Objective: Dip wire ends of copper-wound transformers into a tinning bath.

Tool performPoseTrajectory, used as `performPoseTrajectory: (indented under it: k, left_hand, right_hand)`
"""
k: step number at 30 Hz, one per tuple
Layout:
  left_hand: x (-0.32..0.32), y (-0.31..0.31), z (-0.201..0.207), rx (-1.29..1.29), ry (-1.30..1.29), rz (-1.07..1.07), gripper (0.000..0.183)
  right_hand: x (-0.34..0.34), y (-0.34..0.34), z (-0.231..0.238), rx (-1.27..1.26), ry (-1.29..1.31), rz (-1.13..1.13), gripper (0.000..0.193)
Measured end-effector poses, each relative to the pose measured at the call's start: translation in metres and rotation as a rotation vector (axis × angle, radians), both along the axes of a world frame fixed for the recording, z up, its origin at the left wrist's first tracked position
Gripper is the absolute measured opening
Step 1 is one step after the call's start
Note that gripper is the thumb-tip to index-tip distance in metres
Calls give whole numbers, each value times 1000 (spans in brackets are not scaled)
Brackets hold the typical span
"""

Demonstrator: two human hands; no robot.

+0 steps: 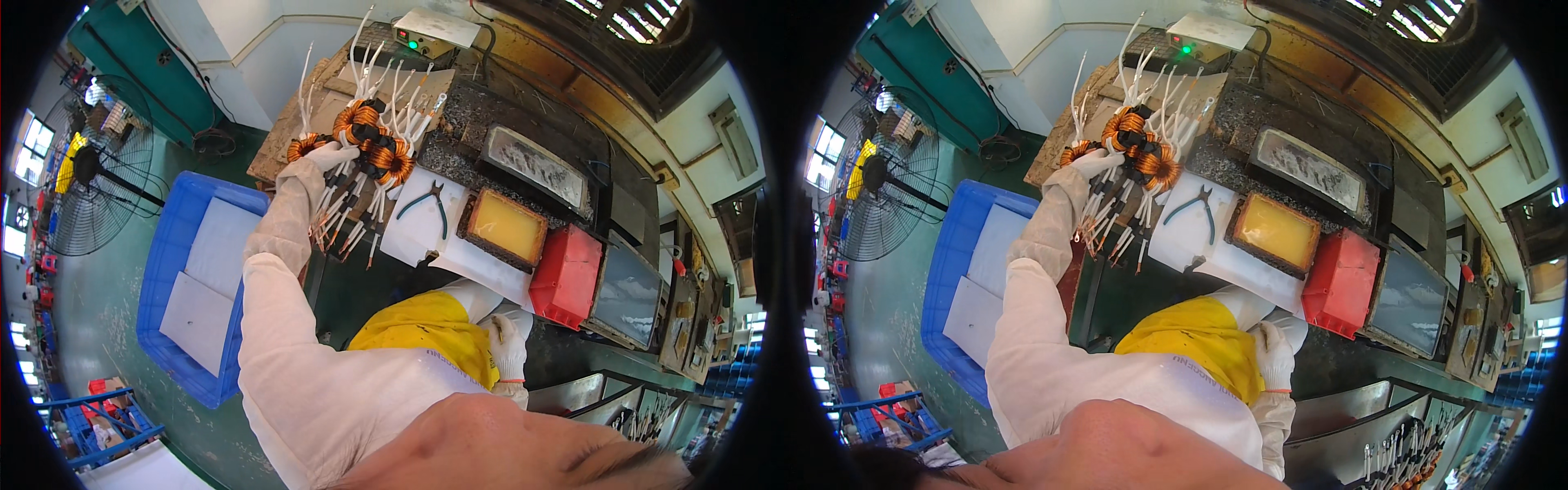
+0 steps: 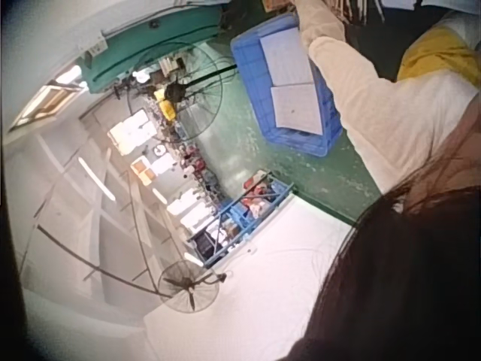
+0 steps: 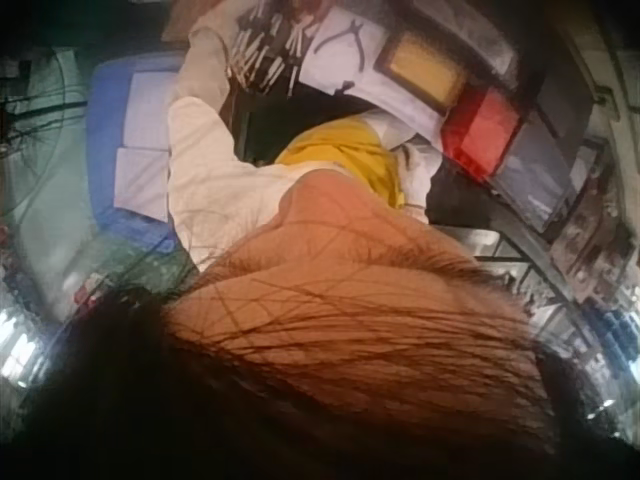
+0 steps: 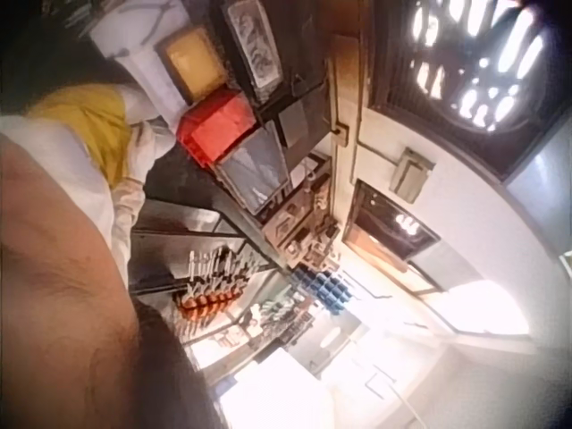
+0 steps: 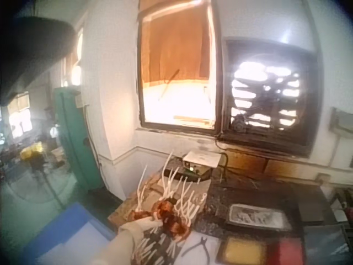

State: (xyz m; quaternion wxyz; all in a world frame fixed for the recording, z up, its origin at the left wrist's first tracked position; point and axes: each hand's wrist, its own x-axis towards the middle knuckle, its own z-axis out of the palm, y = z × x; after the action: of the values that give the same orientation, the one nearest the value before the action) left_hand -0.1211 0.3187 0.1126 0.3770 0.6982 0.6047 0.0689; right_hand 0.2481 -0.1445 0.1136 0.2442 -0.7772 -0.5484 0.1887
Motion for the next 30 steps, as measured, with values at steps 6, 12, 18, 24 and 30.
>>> performPoseTrajectory:
  k: [6, 12, 18, 24, 30]
  left_hand:
    - [35, -1, 22, -154, -47, 60, 58]
    - [30, 4, -14, -115, -469, 238, 29]
    - [47, -19, 0, -31, -561, 351, 24]
    - [58, -38, 4, -16, -669, 506, 24]
    - [40, -15, -11, 85, -668, 499, 28]
  right_hand:
    - [4, -7, -6, -13, -14, -57, 23]
    - [2, -14, 8, -149, 5, -136, 24]
    - [24, -30, 3, -57, -89, -172, 23]
    - [37, -33, 18, -77, -40, -278, 24]
    - [37, -22, 26, -55, -60, -237, 23]
